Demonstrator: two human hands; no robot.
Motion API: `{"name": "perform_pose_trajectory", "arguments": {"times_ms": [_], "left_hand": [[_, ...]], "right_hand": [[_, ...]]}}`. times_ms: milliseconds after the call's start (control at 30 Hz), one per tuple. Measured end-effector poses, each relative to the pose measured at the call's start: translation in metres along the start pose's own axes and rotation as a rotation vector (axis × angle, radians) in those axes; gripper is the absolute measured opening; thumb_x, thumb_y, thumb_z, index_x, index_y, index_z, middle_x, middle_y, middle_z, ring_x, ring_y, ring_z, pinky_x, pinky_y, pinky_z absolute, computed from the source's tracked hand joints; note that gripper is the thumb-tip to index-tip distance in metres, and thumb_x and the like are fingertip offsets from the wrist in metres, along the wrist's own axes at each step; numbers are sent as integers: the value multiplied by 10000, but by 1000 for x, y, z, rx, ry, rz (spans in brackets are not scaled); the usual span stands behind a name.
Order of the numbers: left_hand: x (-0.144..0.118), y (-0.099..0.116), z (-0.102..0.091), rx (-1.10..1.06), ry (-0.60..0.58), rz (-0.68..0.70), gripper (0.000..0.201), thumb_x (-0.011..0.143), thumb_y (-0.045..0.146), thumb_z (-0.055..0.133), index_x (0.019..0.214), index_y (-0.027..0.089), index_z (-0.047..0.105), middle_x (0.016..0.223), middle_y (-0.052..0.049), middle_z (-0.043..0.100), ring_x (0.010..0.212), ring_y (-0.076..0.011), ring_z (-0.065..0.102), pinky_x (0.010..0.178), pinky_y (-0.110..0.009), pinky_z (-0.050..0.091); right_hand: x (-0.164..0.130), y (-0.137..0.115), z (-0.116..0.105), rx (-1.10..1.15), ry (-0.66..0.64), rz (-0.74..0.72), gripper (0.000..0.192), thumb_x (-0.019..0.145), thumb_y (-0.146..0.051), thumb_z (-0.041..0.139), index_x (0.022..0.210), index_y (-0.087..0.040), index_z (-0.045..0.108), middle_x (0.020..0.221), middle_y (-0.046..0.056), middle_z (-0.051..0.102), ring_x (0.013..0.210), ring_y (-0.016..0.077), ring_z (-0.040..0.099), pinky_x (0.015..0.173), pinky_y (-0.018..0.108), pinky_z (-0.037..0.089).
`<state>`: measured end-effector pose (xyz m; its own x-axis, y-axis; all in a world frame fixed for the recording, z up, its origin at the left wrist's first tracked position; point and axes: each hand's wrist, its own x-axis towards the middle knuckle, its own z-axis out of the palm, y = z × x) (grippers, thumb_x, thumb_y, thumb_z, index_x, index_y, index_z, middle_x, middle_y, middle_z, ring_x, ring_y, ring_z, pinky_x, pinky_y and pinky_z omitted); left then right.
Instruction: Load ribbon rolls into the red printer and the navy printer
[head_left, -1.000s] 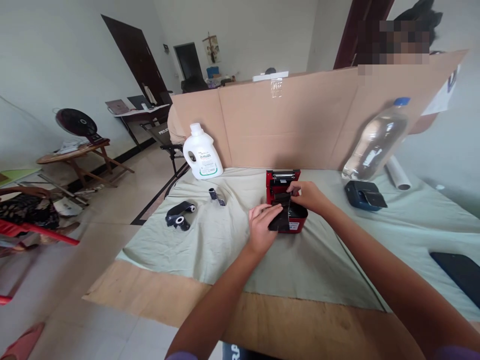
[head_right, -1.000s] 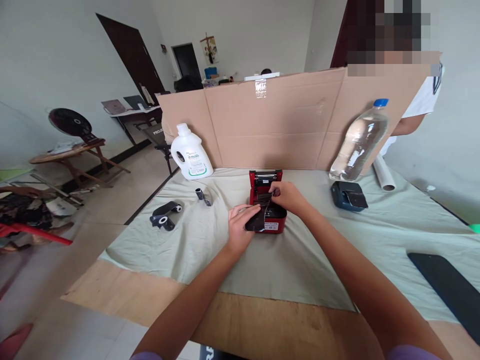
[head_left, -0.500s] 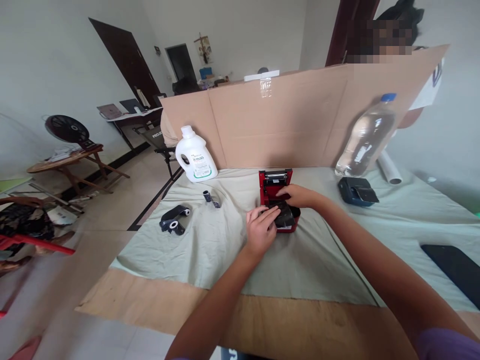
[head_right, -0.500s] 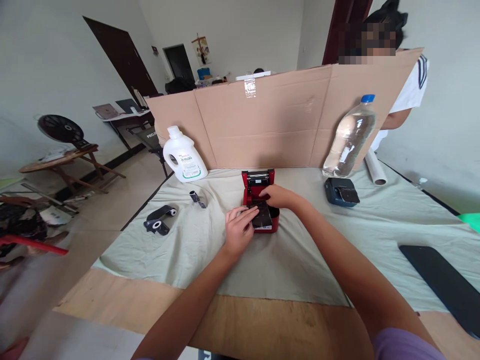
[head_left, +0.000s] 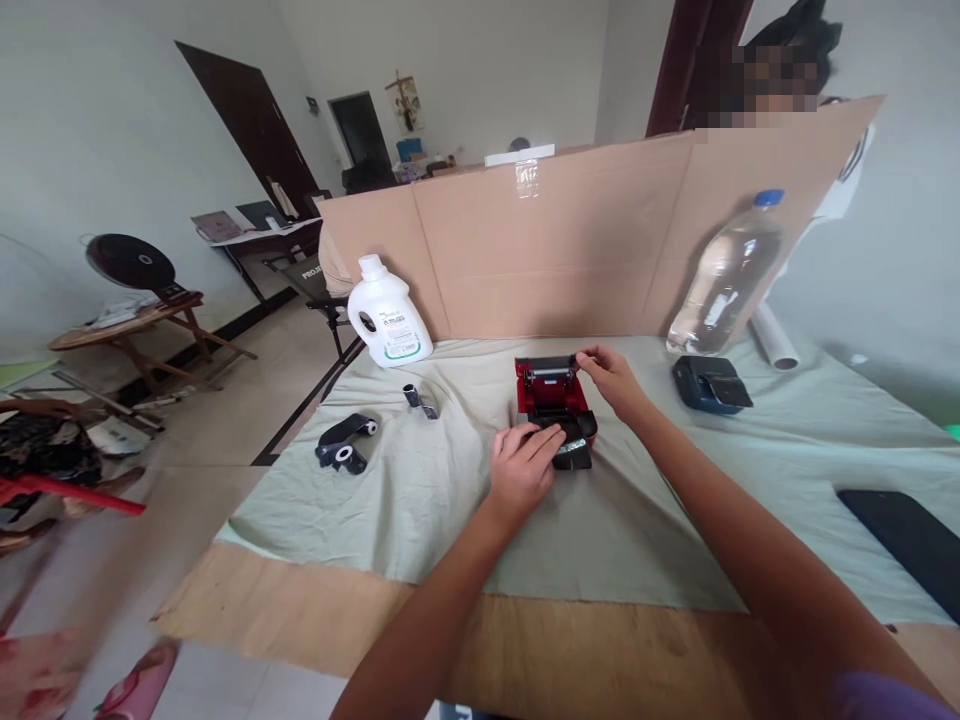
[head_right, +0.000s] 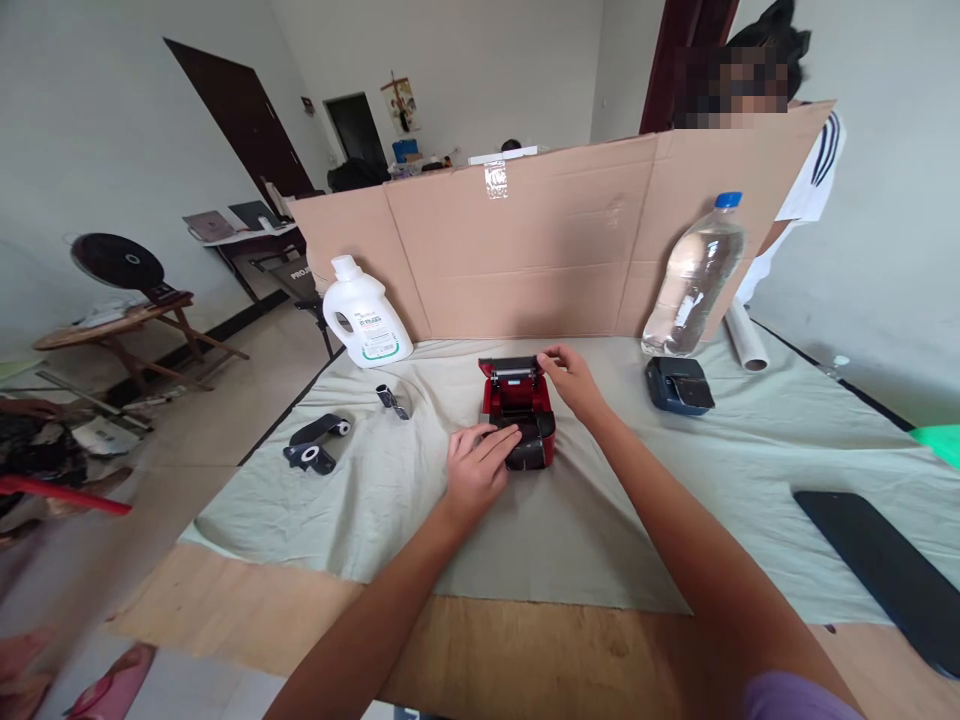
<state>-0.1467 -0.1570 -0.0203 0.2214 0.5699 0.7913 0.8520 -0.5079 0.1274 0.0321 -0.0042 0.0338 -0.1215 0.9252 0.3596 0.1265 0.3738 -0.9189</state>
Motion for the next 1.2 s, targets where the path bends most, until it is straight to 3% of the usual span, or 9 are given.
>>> {"name": "perform_pose_trajectory", "arguments": {"times_ms": [67,133,233,300,467,633,867,1200], "left_hand": [[-1,0,-1,-3,30,21,463,853,72,517,1226,270,708,1202,-12,751,1072,-211,619,912,-381,433],[-2,0,-2,-3,54,29,460,860,69,510,1223,273,707,1193,-3,754,1057,-204,621,901,-373,428],[-3,1,-4,6,68,37,448,875,69,499,1214,275,708,1184,4,758,1038,-200,624,887,-369,422],[-4,2,-5,10,59,37,441,885,72,494,1212,277,706,1193,8,754,1034,-202,625,885,-372,421],[-3,-1,-6,18,-22,-110,416,904,162,554,1286,286,664,1318,-18,693,1101,-233,606,948,-388,429],[3,-14,-8,-1,-109,-303,554,879,320,647,1415,220,549,1323,-74,681,1111,-269,599,900,-390,444],[6,-24,-7,-11,-144,-308,487,843,399,682,1288,208,631,1207,-80,733,945,-252,642,796,-387,417],[-1,-26,-3,-27,-68,-239,495,889,405,647,1349,230,590,1338,-72,680,945,-229,639,804,-381,441]], "right_hand": [[-16,6,-3,-2,11,-6,284,810,-514,672,830,-233,644,988,49,685,970,238,620,969,446,478],[-32,15,-5,24,3,23,258,782,-439,706,958,-255,664,1180,58,658,1122,267,587,988,454,478],[-51,29,-1,172,-30,94,469,784,-368,694,1241,-321,597,1406,38,575,1304,272,516,1078,475,443],[-58,36,5,285,-44,115,509,809,-356,661,1309,-338,565,1454,18,558,1367,257,485,1160,472,378],[-63,42,16,412,-36,179,560,802,-337,648,1354,-336,558,1520,-3,520,1439,247,432,1221,446,322],[-66,44,19,459,-3,237,599,807,-345,633,1398,-344,537,1540,-19,502,1440,257,437,1223,453,324],[-66,40,17,478,-56,199,578,786,-267,613,1359,-339,592,1484,-38,562,1424,263,454,1227,440,315],[-70,37,23,600,-21,251,500,853,-473,620,1333,-334,603,1504,-14,548,1436,274,443,1234,483,288]]}}
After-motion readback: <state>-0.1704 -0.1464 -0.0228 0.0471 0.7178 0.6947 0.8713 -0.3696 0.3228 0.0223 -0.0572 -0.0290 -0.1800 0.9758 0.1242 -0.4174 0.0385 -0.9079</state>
